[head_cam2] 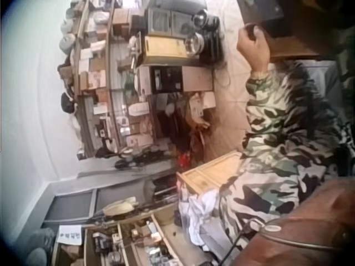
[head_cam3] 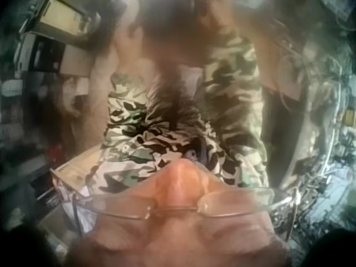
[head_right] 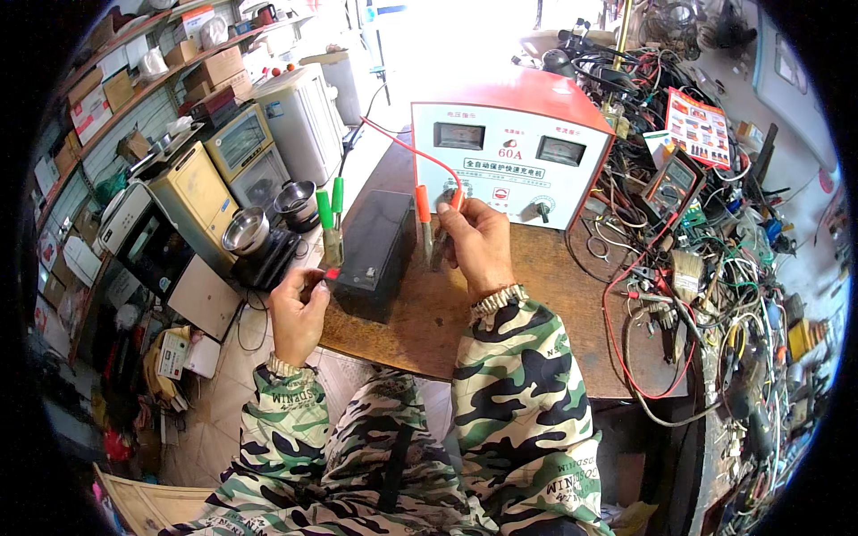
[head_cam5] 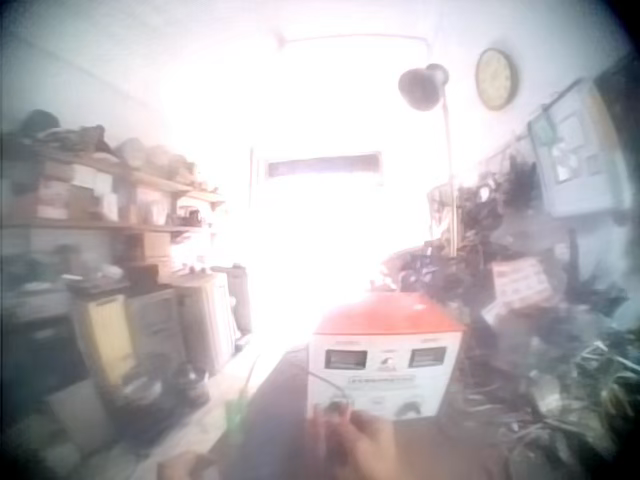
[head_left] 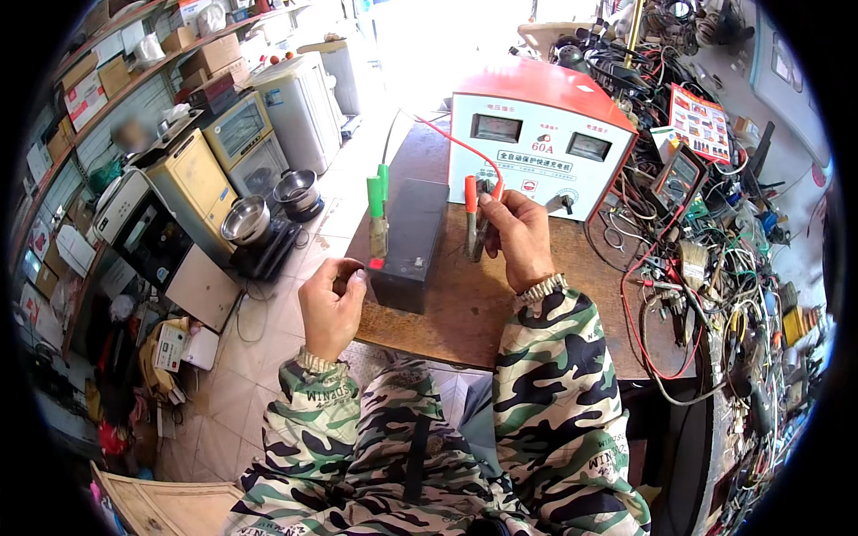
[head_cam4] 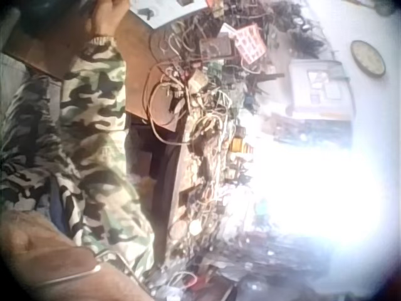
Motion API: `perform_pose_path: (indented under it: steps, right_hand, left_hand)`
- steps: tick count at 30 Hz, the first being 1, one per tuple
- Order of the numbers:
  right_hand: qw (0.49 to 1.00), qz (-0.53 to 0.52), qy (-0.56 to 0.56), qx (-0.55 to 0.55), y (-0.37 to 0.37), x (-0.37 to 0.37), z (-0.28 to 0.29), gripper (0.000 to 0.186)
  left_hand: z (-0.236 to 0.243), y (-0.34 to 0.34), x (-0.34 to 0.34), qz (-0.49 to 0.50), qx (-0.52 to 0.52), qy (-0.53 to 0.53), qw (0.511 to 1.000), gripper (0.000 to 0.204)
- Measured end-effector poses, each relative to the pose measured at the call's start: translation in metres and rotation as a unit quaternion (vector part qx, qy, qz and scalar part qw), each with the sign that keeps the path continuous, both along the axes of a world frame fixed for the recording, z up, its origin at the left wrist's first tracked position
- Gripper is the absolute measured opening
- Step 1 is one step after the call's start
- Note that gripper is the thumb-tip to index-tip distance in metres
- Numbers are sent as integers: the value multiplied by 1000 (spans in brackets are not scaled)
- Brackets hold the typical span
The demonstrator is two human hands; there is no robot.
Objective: The person connects a battery to a charger using alligator clips, then uses a multimeter to measure voltage at the battery terminals. They adjust the charger settings and continue testing the battery.
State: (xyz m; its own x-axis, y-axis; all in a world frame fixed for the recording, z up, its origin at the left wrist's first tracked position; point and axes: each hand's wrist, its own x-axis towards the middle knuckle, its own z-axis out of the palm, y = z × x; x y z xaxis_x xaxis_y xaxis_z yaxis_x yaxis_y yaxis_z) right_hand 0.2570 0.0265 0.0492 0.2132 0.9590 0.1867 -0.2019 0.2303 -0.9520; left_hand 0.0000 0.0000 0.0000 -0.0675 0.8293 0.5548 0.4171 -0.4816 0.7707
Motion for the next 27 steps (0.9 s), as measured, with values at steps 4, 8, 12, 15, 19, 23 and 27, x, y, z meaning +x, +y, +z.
perform_pose_path:
  steps: [4,8,12,15,19,23,27]
  right_hand:
    - [1000,-1,-6,-4,-1,-1,0,22]
    - [1000,3,-17,-8,1,4,-4,20]
    - [999,-11,-38,-1,-1,7,-3,20]
    - [999,-1,-32,6,7,2,-9,19]
    - [999,8,-43,-12,6,2,-9,20]
    - [999,-11,-51,4,9,13,-14,21]
    - [999,5,-45,-3,9,3,-15,22]
  left_hand:
    - [-1,0,-1,-3,-2,-10,1000,10]
    - [-2,-1,0,-10,-5,-16,1000,10]
    - [-3,1,5,-19,-5,-13,1000,10]
    - [-2,1,-2,-11,5,-9,1000,11]
    - [-3,0,-4,-23,-15,-24,999,11]
    - [-2,6,3,-52,-23,-40,998,11]
    - [0,-2,-5,-24,-18,12,999,14]
